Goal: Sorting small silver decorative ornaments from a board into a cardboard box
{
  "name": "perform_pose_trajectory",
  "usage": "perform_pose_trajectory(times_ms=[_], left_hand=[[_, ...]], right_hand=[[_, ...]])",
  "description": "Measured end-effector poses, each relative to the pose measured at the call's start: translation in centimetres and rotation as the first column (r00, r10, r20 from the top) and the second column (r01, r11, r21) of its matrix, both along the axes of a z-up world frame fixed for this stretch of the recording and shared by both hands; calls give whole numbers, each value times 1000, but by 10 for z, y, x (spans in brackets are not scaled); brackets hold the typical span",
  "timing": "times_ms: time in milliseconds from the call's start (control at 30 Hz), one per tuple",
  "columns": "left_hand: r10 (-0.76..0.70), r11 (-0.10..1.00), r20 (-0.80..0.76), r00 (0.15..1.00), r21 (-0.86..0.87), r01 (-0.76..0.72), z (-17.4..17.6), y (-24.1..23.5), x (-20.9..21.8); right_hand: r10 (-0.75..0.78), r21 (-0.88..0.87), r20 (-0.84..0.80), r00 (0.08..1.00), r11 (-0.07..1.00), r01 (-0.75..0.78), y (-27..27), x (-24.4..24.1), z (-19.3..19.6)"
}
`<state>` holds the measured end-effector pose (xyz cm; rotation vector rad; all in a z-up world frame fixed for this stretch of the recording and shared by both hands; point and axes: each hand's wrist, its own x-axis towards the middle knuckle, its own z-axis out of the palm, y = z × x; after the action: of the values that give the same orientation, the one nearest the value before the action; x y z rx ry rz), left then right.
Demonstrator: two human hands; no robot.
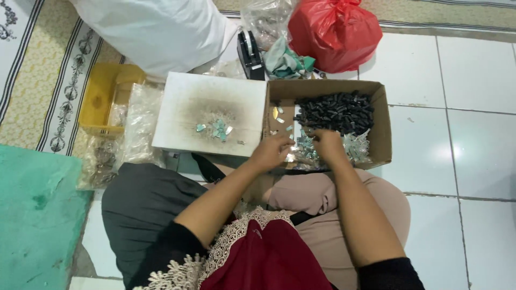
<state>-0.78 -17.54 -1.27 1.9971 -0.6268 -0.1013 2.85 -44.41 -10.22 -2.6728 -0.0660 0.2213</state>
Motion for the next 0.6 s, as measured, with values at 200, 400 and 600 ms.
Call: perform_pose_trajectory(times_ms=[200,400,600], left_hand=[[116,888,-102,988,457,-56,-4,-39,-10],[132,822,-306,943,565,68,-48,-51,4],[134,832,-413,901,540,124,-35,-55,2]], right_hand=[[148,-73,-161,976,984,-161,24,-5,12],[208,-137,-234,950,960,-245,28,-4,11],[216,-87,-305,928,964,-253,41,-17,51]])
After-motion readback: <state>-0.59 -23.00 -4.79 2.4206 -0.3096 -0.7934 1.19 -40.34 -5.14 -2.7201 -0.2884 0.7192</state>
